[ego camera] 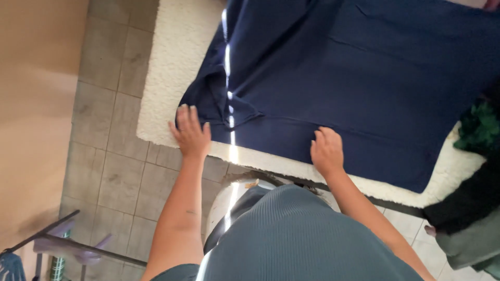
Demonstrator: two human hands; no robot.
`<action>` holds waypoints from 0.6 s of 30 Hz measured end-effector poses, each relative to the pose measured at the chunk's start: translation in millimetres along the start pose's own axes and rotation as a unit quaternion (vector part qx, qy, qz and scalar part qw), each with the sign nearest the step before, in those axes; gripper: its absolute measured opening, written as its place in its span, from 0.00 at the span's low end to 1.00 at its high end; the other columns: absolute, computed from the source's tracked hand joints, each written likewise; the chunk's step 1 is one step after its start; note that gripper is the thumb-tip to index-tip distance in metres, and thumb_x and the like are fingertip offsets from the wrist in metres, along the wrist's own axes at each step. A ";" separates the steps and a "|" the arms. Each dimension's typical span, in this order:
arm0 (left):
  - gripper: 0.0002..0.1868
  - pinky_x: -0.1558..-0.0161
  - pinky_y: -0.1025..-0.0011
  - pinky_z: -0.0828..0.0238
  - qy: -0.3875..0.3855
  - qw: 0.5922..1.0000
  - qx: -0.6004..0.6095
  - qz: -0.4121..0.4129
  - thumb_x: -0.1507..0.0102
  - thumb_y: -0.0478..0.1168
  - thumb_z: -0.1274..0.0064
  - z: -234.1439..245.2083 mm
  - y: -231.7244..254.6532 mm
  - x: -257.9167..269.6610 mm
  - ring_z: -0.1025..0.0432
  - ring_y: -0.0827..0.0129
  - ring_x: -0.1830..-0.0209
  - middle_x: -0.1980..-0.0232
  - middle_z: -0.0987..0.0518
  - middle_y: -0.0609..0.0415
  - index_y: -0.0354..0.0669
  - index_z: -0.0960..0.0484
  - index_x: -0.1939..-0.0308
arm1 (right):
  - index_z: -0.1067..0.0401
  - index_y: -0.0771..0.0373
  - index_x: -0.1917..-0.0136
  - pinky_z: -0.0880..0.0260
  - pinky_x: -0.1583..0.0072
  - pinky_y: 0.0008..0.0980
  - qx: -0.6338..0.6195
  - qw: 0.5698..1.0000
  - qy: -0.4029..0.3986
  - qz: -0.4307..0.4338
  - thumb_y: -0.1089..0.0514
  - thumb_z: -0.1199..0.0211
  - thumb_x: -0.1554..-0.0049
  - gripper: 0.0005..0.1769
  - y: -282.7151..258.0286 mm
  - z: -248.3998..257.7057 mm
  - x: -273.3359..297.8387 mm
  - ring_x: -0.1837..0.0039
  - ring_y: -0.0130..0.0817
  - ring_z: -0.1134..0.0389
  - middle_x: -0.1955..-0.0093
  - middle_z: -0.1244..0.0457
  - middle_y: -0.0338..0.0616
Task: The person folds a patterned cloth, a brown Tommy Jeans t-shirt, and a navy blue t-shirt on a white rug. The person smooths and aligns each item before folding it into a compact rectangle and placing it on a stack.
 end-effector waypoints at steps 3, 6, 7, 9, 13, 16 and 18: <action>0.43 0.41 0.44 0.37 0.027 0.985 0.001 0.172 0.38 0.58 0.39 -6.4 -73.8 21.0 0.33 0.48 0.32 0.29 0.31 0.41 0.37 0.34 0.27 | 0.28 0.63 0.41 0.36 0.32 0.44 -0.013 0.998 -0.027 0.055 0.53 0.38 0.43 0.19 -38.4 -21.2 -29.9 0.34 0.46 0.34 0.38 0.36 0.49; 0.19 0.51 0.51 0.30 -0.043 0.915 0.207 0.344 0.34 0.51 0.38 -39.9 -124.1 42.5 0.25 0.50 0.54 0.57 0.22 0.50 0.40 0.20 0.50 | 0.28 0.64 0.42 0.36 0.33 0.44 -0.023 0.997 -0.042 0.062 0.53 0.39 0.41 0.17 -51.0 -40.3 -44.2 0.36 0.46 0.34 0.40 0.36 0.50; 0.15 0.52 0.54 0.28 -0.103 0.903 0.221 0.353 0.31 0.51 0.44 -54.6 -127.4 45.8 0.24 0.54 0.55 0.58 0.23 0.53 0.44 0.19 0.52 | 0.28 0.64 0.44 0.36 0.35 0.44 -0.012 0.997 -0.046 0.053 0.52 0.39 0.42 0.16 -49.0 -46.8 -44.6 0.37 0.47 0.34 0.41 0.36 0.50; 0.13 0.54 0.57 0.26 -0.160 0.887 0.236 0.364 0.28 0.51 0.49 -59.8 -128.5 44.3 0.23 0.57 0.56 0.60 0.23 0.56 0.47 0.18 0.54 | 0.29 0.63 0.46 0.36 0.36 0.45 0.000 0.998 -0.049 0.046 0.51 0.38 0.42 0.16 -47.0 -50.4 -46.4 0.38 0.47 0.35 0.43 0.37 0.50; 0.14 0.65 0.58 0.23 -0.060 0.923 0.240 0.293 0.26 0.57 0.52 -37.8 -133.8 19.7 0.20 0.56 0.66 0.70 0.20 0.56 0.55 0.21 0.55 | 0.29 0.61 0.47 0.36 0.37 0.43 0.000 0.997 -0.046 0.064 0.50 0.40 0.40 0.14 -46.1 -42.6 -49.2 0.39 0.45 0.35 0.44 0.37 0.47; 0.15 0.65 0.63 0.22 -0.024 0.977 0.131 0.164 0.29 0.59 0.46 -5.4 -125.9 -4.1 0.21 0.60 0.70 0.72 0.20 0.58 0.56 0.19 0.59 | 0.29 0.59 0.47 0.36 0.37 0.42 0.001 0.996 -0.055 0.066 0.48 0.41 0.40 0.14 -42.8 -42.9 -50.3 0.39 0.43 0.35 0.44 0.38 0.45; 0.16 0.66 0.66 0.22 -0.037 0.993 0.070 0.089 0.30 0.59 0.44 5.2 -115.4 -12.4 0.21 0.63 0.72 0.73 0.21 0.58 0.53 0.20 0.61 | 0.30 0.59 0.47 0.36 0.37 0.42 0.004 0.996 -0.059 0.066 0.47 0.42 0.39 0.15 -42.5 -43.4 -50.5 0.38 0.43 0.35 0.44 0.38 0.44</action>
Point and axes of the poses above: each hand's wrist, its own x-axis away from the middle knuckle, its own z-axis out of the back of the hand, y = z × x, the point moved 10 cm from there along -x, towards the middle knuckle
